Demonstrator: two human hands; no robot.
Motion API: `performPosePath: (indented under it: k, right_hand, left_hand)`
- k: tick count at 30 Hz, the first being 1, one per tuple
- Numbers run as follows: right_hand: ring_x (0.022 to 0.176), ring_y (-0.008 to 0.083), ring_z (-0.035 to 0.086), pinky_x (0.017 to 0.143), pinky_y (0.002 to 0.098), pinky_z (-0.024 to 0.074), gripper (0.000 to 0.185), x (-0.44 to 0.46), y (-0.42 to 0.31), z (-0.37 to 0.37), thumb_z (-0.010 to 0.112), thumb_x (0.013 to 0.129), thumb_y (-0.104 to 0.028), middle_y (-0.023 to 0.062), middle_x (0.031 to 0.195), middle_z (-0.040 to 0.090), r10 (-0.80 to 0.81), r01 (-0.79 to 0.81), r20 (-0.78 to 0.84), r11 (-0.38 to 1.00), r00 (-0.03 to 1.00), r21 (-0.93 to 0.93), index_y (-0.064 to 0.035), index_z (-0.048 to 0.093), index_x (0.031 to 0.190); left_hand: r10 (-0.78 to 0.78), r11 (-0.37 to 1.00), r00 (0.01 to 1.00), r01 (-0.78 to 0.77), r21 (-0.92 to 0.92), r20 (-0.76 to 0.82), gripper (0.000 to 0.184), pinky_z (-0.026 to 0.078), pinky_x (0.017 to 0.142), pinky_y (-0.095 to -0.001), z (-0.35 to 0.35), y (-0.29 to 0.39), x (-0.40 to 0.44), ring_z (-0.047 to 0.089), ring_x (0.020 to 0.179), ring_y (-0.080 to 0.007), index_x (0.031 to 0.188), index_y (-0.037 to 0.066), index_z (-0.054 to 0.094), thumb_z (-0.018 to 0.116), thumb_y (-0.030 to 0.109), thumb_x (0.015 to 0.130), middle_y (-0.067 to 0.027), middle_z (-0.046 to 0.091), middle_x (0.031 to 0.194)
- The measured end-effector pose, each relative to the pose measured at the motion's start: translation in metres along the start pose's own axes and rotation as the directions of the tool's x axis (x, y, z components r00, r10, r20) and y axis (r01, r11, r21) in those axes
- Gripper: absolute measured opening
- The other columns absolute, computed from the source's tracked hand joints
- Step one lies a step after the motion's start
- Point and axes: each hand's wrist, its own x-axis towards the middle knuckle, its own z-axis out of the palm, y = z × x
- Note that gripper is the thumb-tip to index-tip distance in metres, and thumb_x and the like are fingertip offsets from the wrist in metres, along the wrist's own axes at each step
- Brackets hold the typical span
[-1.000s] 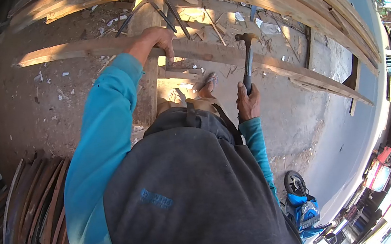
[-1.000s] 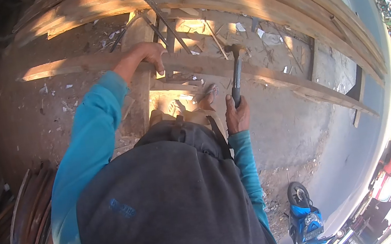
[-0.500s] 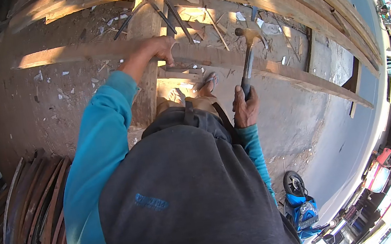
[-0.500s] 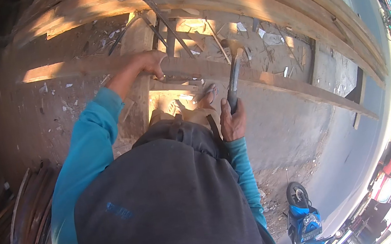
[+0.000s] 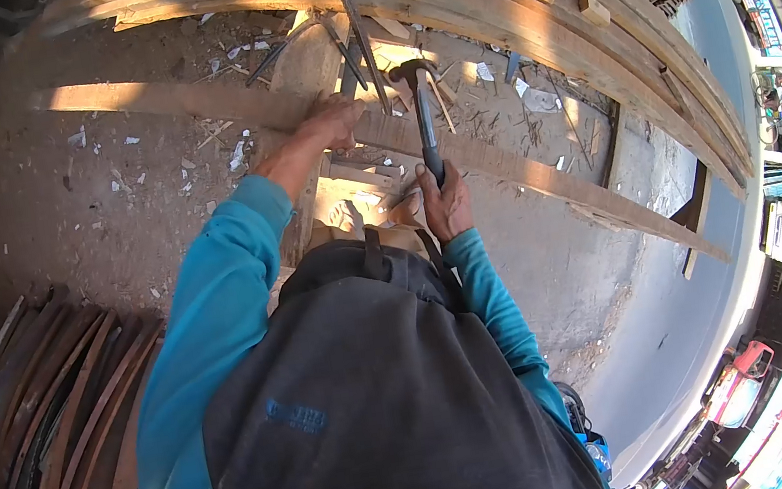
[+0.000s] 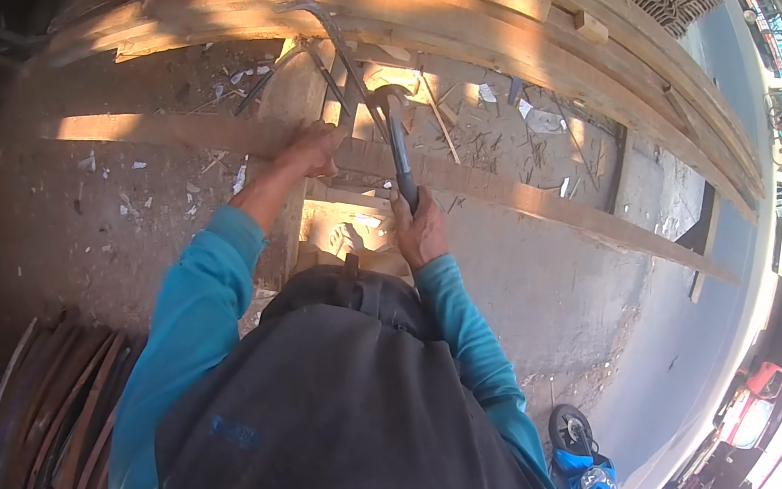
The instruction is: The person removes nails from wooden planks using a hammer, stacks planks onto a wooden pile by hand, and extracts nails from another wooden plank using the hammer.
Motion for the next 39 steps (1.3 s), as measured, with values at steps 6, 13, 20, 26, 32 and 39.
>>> performPosePath:
  k: [6,13,20,26,32,39]
  right_hand:
    - [0.062,0.0157,0.052,0.056,0.0330,0.0436,0.032,0.004,-0.024,-0.026,0.059,0.101,-0.031,0.0025,0.071,0.053,-0.076,0.252,-0.351,0.835,0.933,0.489,-0.0006,0.051,0.099]
    - [0.055,0.0181,0.056,0.051,0.0371,0.0459,0.038,-0.013,0.067,0.028,0.061,0.098,-0.037,0.0092,0.066,0.055,0.004,-0.003,-0.082,1.000,0.997,0.019,-0.0008,0.049,0.093]
    - [0.045,0.0114,0.051,0.040,0.0295,0.0411,0.042,-0.034,0.079,-0.013,0.066,0.095,-0.042,0.0045,0.064,0.055,0.331,-0.277,-0.097,0.892,0.939,0.358,-0.0037,0.050,0.087]
    - [0.082,0.0325,0.062,0.075,0.0451,0.0476,0.052,-0.092,0.084,-0.033,0.062,0.092,-0.049,0.0226,0.086,0.063,0.449,-0.383,-0.160,0.866,0.879,0.322,0.0025,0.062,0.101]
    - [0.087,0.0370,0.064,0.077,0.0467,0.0480,0.054,-0.133,0.088,-0.030,0.062,0.091,-0.051,0.0242,0.090,0.065,0.544,-0.467,-0.184,0.818,0.819,0.335,0.0023,0.062,0.102]
    - [0.085,0.0383,0.063,0.075,0.0478,0.0472,0.053,-0.147,0.091,-0.033,0.061,0.091,-0.051,0.0242,0.089,0.065,0.570,-0.494,-0.170,0.799,0.804,0.343,0.0012,0.062,0.102]
  left_hand:
    - [0.018,0.998,1.000,-0.017,-0.066,0.005,0.063,0.032,0.108,-0.0581,-0.006,0.002,-0.004,0.051,0.127,-0.0366,0.120,0.008,0.054,0.088,0.024,0.069,-0.0163,0.061,0.125]
    - [0.021,0.998,1.000,-0.022,-0.060,-0.016,0.068,0.032,0.108,-0.0594,0.003,0.001,-0.002,0.049,0.129,-0.0373,0.123,0.008,0.052,0.088,0.027,0.068,-0.0173,0.060,0.127]
    - [0.013,0.991,1.000,-0.014,-0.133,-0.002,0.073,0.037,0.110,-0.0500,-0.011,0.000,-0.001,0.052,0.128,-0.0361,0.123,0.006,0.056,0.088,0.031,0.062,-0.0181,0.063,0.126]
    - [0.016,0.995,0.980,0.004,-0.100,0.198,0.091,0.050,0.099,-0.0429,-0.046,0.004,0.009,0.064,0.115,-0.0347,0.123,0.004,0.063,0.084,0.062,0.056,-0.0218,0.067,0.122]
    - [0.043,0.998,0.992,-0.037,-0.058,0.115,0.086,0.050,0.100,-0.0447,-0.053,0.026,-0.017,0.063,0.116,-0.0352,0.123,0.005,0.063,0.085,0.060,0.061,-0.0197,0.066,0.124]
    - [0.048,0.997,0.984,-0.059,-0.056,-0.170,0.083,0.046,0.100,-0.0484,-0.022,0.027,-0.032,0.058,0.116,-0.0385,0.124,0.006,0.057,0.090,0.048,0.060,-0.0199,0.063,0.121]
